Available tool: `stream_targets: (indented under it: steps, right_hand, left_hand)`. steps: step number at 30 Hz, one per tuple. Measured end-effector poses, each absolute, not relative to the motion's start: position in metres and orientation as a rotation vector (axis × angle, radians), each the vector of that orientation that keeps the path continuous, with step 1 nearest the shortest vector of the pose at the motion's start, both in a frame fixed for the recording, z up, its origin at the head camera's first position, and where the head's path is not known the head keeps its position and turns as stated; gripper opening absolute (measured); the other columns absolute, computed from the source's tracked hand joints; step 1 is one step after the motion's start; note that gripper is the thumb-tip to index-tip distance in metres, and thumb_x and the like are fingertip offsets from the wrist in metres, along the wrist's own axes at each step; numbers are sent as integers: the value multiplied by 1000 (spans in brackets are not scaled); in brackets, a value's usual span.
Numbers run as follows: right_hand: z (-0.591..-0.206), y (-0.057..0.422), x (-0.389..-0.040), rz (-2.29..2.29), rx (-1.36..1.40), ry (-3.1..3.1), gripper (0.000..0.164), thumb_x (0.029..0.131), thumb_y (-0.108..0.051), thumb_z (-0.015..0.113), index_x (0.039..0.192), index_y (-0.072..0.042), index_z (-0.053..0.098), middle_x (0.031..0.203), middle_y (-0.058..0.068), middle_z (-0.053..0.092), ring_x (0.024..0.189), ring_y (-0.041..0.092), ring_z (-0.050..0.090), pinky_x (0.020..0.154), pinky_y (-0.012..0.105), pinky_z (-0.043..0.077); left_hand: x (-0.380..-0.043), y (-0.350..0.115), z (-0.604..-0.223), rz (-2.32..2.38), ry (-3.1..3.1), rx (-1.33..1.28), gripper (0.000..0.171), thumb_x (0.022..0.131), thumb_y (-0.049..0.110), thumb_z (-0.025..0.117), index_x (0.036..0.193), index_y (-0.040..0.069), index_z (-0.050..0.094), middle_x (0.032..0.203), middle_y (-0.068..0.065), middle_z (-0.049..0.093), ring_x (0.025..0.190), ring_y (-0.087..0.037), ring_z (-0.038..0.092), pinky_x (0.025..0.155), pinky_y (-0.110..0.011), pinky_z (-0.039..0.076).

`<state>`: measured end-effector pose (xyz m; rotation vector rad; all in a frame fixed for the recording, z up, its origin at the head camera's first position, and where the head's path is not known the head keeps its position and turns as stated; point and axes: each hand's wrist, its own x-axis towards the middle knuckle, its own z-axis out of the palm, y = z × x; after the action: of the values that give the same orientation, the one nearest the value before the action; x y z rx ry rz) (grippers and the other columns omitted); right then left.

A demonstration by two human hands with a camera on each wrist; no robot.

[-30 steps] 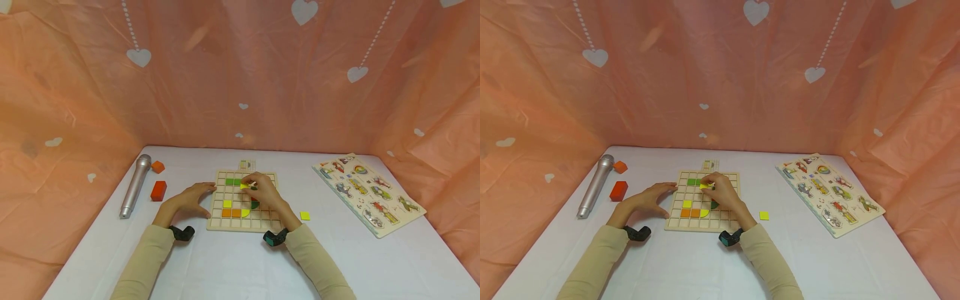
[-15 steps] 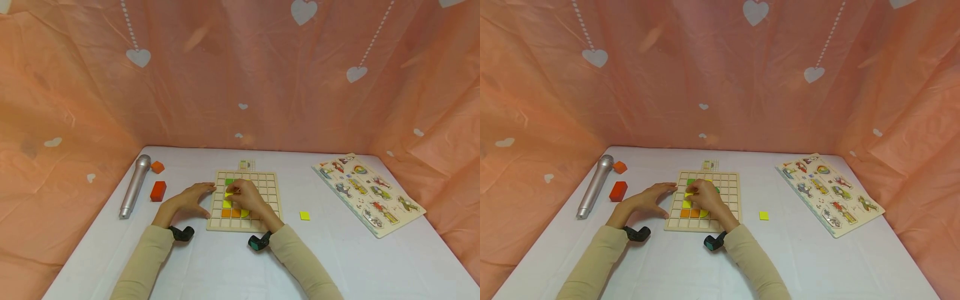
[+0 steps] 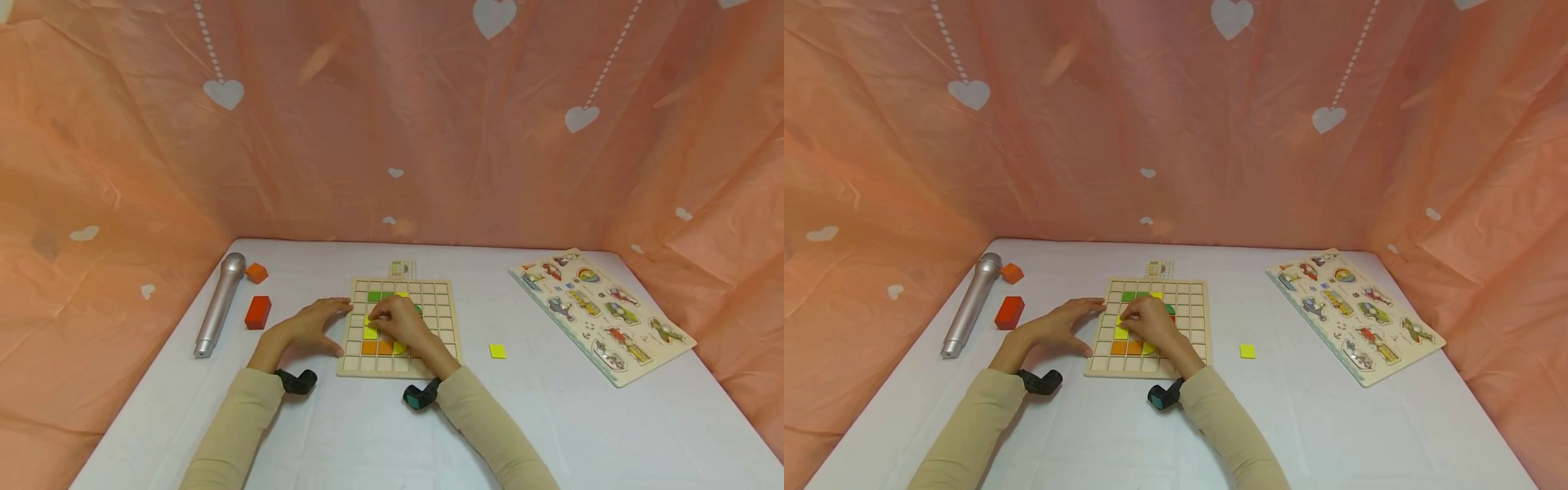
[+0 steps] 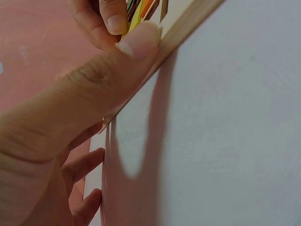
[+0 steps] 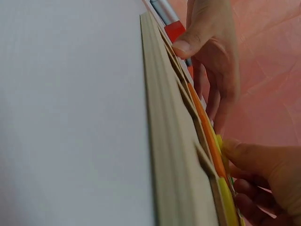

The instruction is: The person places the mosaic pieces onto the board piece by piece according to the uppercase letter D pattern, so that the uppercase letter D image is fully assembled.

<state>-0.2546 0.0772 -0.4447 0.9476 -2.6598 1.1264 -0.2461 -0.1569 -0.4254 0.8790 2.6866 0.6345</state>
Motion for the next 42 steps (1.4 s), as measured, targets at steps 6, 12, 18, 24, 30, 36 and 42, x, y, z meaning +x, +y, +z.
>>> stream_targets:
  steps: [6, 12, 18, 24, 30, 36, 42]
  right_hand:
    - [-443, 79, -255, 1078, 972, -2700, 9, 83, -11, 70, 89, -8, 75, 94, 3, 68, 95, 19, 57, 87, 33, 47]
    - [-443, 79, -255, 1023, 968, -2688, 7, 82, -13, 71, 86, -9, 76, 93, 3, 68, 92, 19, 54, 82, 32, 47]
    - [-437, 86, -253, 942, 1068, -2679, 17, 87, -13, 66, 100, -6, 72, 102, 8, 62, 96, 22, 53, 84, 34, 46]
    - [-423, 106, -250, 1111, 1067, -2635, 26, 90, -11, 61, 114, -2, 64, 110, 13, 60, 100, 28, 55, 82, 39, 50]
    - [-407, 137, -246, 1182, 1052, -2586, 28, 89, -12, 63, 114, -1, 63, 110, 12, 61, 97, 29, 56, 81, 42, 50]
    - [-399, 181, -237, 1128, 994, -2547, 23, 85, -9, 67, 108, -4, 66, 104, 9, 63, 92, 25, 58, 78, 42, 52]
    - [-400, 229, -225, 1034, 908, -2574, 23, 81, -5, 70, 105, -4, 67, 101, 9, 64, 89, 30, 60, 75, 47, 53]
  left_hand:
    - [-246, -157, -427, 647, 2681, 879, 89, 67, 39, 81, 139, 6, 41, 149, -10, 31, 135, -35, 26, 109, -55, 22]
    - [-246, -157, -427, 648, 2681, 888, 88, 67, 39, 81, 139, 6, 42, 149, -11, 32, 135, -34, 27, 109, -54, 23]
    - [-246, -157, -427, 631, 2681, 890, 89, 68, 39, 81, 139, 5, 41, 149, -12, 32, 135, -36, 27, 108, -56, 23]
    - [-247, -156, -428, 631, 2685, 885, 88, 68, 37, 81, 139, 5, 41, 149, -12, 32, 135, -36, 27, 109, -55, 22]
    - [-246, -156, -428, 639, 2693, 872, 88, 67, 35, 82, 139, 5, 42, 149, -11, 32, 135, -34, 27, 110, -53, 22]
    - [-245, -156, -428, 642, 2695, 861, 88, 66, 35, 83, 139, 6, 42, 149, -10, 32, 136, -33, 27, 110, -52, 23]
    - [-245, -157, -427, 644, 2700, 877, 89, 66, 37, 83, 138, 5, 43, 148, -12, 33, 136, -33, 28, 110, -52, 24]
